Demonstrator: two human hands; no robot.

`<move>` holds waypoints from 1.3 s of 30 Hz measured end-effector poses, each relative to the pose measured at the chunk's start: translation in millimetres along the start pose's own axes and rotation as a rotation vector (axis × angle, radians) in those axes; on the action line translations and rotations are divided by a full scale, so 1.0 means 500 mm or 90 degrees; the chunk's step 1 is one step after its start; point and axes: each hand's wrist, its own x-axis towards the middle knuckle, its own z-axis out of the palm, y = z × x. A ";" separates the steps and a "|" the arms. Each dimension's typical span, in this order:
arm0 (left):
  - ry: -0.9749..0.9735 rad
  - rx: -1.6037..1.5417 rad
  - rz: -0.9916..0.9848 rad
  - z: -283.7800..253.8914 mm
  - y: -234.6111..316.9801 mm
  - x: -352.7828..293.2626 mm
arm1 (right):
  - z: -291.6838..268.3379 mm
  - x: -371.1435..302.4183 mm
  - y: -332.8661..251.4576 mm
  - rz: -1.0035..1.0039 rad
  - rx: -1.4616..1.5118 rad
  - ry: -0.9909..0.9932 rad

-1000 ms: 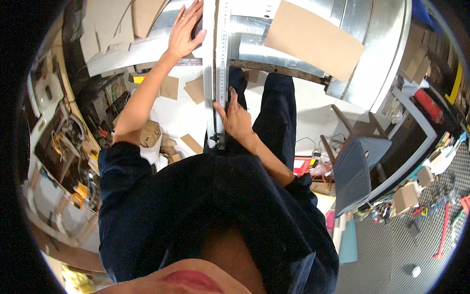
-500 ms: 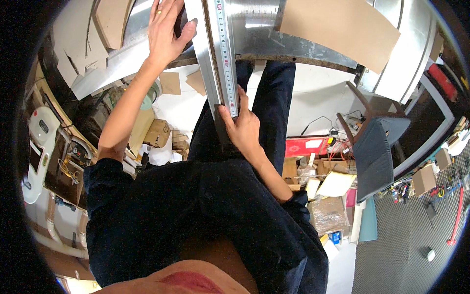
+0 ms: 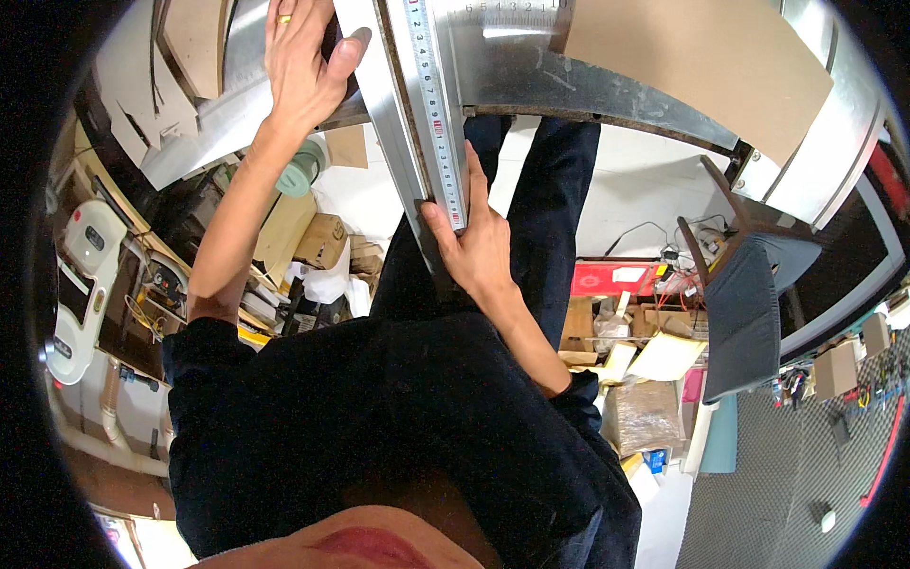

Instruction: The person assembles a small wooden box by fitting pre-cut panels together, measures the box with a metal ruler, and cuts additional wooden pieces on a table saw. The person repeatedly measures and cuts pieces to fit the box.

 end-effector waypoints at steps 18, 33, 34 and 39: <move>0.009 0.000 0.004 -0.003 0.006 0.002 | -0.003 0.000 0.003 -0.011 -0.006 -0.016; 0.047 -0.002 0.041 0.012 -0.011 -0.003 | -0.015 0.000 -0.011 0.039 -0.055 -0.041; 0.047 -0.004 0.040 0.013 -0.013 -0.004 | -0.026 0.002 -0.027 0.045 -0.099 -0.043; 0.046 -0.008 0.042 0.010 -0.011 -0.001 | -0.005 0.007 0.005 -0.028 0.037 0.037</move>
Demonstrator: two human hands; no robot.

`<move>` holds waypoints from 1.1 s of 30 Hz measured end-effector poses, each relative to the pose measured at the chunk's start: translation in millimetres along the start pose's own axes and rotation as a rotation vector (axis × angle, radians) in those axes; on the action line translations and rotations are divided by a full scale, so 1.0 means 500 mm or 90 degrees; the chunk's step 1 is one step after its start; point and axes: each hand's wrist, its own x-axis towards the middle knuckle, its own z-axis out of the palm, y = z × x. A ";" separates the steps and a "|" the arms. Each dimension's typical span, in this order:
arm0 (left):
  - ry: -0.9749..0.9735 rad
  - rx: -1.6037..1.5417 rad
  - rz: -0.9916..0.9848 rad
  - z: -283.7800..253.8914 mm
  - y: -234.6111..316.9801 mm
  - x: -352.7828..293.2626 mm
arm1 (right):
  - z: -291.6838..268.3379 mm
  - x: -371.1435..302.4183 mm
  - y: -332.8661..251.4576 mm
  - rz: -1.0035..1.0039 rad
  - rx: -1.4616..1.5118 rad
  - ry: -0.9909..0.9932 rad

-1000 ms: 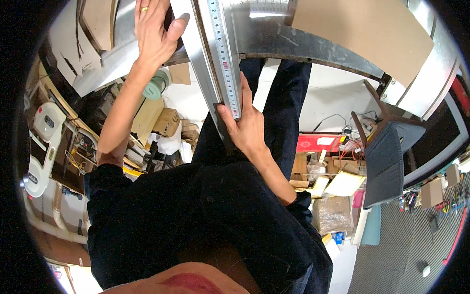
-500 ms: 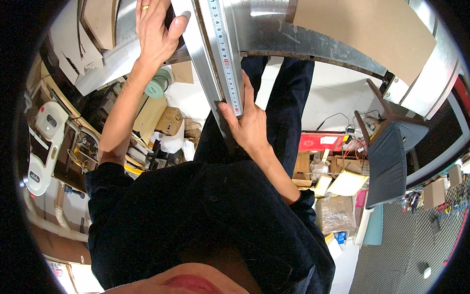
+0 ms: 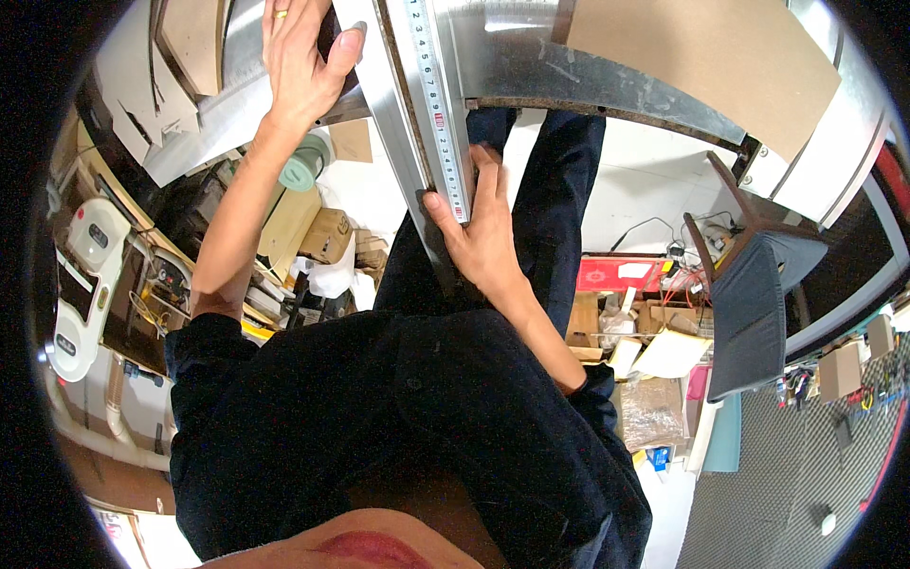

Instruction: The person assembles a small wooden box by fitting pre-cut panels together, measures the box with a metal ruler, and cuts additional wooden pieces on a table saw. The person repeatedly measures and cuts pieces to fit the box.

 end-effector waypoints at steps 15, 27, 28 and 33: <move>0.010 -0.007 0.016 -0.003 -0.003 0.003 | 0.004 -0.005 -0.007 0.080 0.067 -0.021; 0.617 -0.287 -0.599 -0.015 -0.002 -0.374 | -0.342 0.101 -0.022 -0.277 -0.525 0.429; 0.689 -0.385 -0.746 0.016 -0.069 -0.465 | -0.369 0.122 -0.029 -0.295 -0.567 0.432; 0.626 -0.724 -0.977 0.147 -0.281 -0.663 | -0.413 0.179 -0.015 -0.333 -0.652 0.389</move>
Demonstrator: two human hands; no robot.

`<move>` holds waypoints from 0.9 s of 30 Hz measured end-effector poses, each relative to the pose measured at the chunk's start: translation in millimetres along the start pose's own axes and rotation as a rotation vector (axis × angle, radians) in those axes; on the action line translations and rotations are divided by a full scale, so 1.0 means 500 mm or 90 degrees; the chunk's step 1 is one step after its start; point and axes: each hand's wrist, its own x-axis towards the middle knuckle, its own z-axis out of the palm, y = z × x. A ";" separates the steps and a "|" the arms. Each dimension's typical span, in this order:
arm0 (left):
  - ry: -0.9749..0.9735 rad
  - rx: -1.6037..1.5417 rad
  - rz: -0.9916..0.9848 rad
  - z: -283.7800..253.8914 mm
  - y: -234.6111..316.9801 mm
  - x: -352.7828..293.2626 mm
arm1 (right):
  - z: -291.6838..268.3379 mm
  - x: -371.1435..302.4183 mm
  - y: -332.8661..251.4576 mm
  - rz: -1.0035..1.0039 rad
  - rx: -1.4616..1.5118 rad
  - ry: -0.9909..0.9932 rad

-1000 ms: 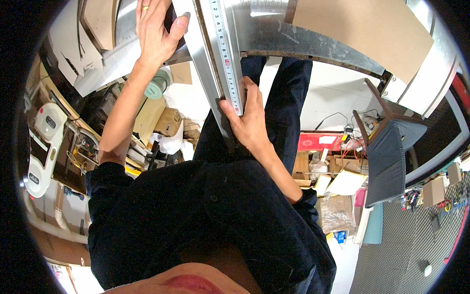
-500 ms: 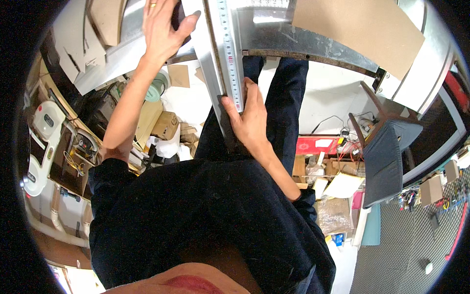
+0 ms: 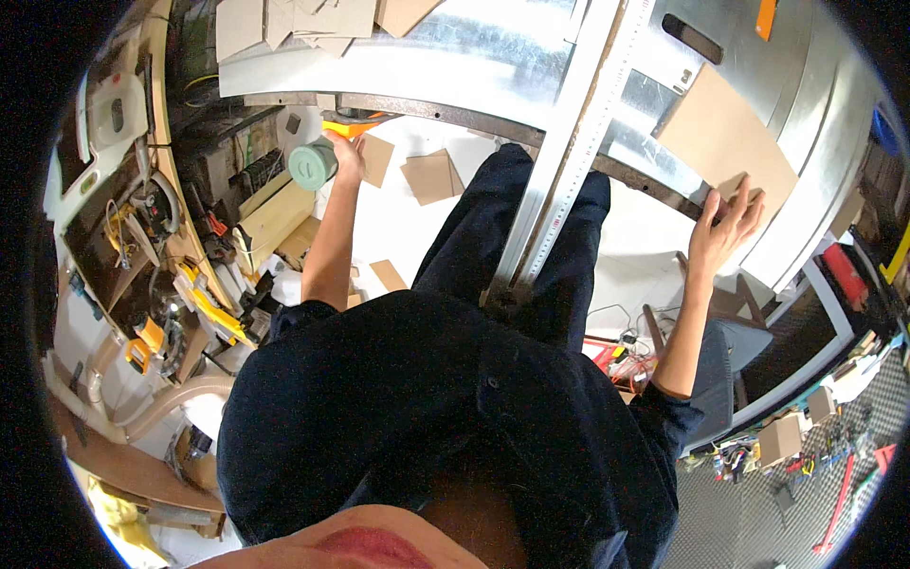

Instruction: The person assembles a small wooden box by fitting pre-cut panels together, measures the box with a metal ruler, and cuts additional wooden pieces on a table saw. The person repeatedly measures and cuts pieces to fit the box.

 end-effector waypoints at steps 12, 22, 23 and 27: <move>-0.168 0.042 0.219 -0.093 -0.136 0.099 | 0.005 0.051 -0.073 -0.070 0.060 -0.034; 0.126 0.228 0.543 0.063 0.004 -0.205 | -0.018 0.063 -0.074 -0.134 0.038 0.012; 0.054 0.256 0.572 0.130 0.057 -0.302 | -0.025 0.066 -0.070 -0.141 0.039 0.020; -0.427 0.360 0.588 0.446 0.216 -0.688 | -0.065 0.097 -0.025 -0.136 0.207 -0.050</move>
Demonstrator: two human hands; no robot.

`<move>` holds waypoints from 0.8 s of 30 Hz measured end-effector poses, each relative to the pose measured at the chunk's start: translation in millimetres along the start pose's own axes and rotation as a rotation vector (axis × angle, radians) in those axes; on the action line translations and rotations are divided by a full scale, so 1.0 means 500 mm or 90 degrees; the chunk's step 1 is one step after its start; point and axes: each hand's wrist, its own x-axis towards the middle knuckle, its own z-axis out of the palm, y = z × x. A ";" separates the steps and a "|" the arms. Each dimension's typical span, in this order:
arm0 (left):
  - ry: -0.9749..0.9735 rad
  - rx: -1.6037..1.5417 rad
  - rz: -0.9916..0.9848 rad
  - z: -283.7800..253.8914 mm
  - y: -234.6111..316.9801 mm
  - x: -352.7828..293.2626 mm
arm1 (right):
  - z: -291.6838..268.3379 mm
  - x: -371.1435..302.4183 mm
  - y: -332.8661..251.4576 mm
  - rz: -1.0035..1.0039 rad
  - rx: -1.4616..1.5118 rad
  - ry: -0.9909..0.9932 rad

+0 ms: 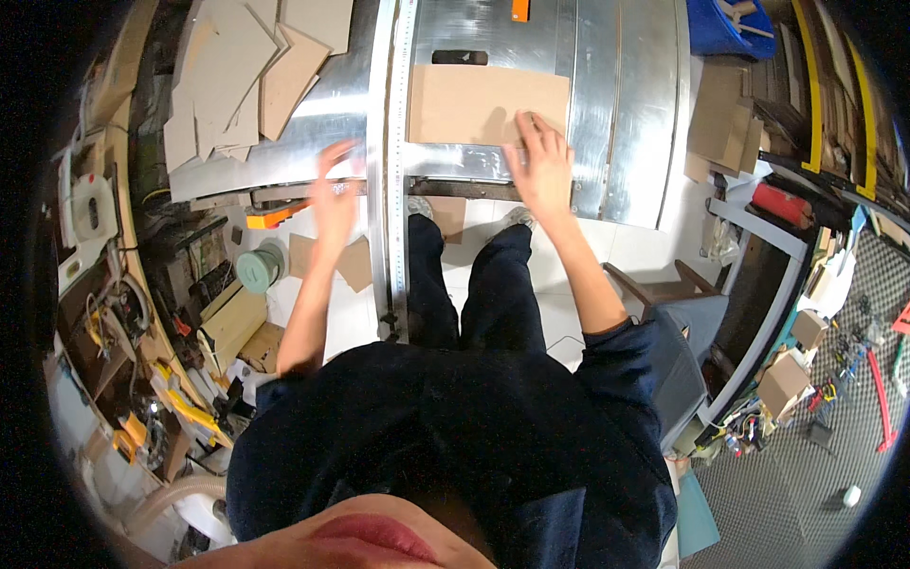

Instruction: The person assembles a small wooden box by fitting pre-cut panels together, measures the box with a metal ruler, and cuts additional wooden pieces on a table saw. The person repeatedly measures and cuts pieces to fit the box.

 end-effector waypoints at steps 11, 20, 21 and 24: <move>-0.283 0.589 0.273 0.328 0.020 0.143 | -0.118 0.099 0.377 0.100 -0.073 0.226; -0.386 0.584 0.235 0.315 0.060 0.220 | -0.122 0.083 0.390 0.105 -0.069 0.209; -0.388 0.577 0.227 0.316 0.062 0.230 | -0.125 0.083 0.389 0.108 -0.063 0.209; -0.387 0.563 0.217 0.320 0.060 0.253 | -0.128 0.087 0.384 0.117 -0.061 0.201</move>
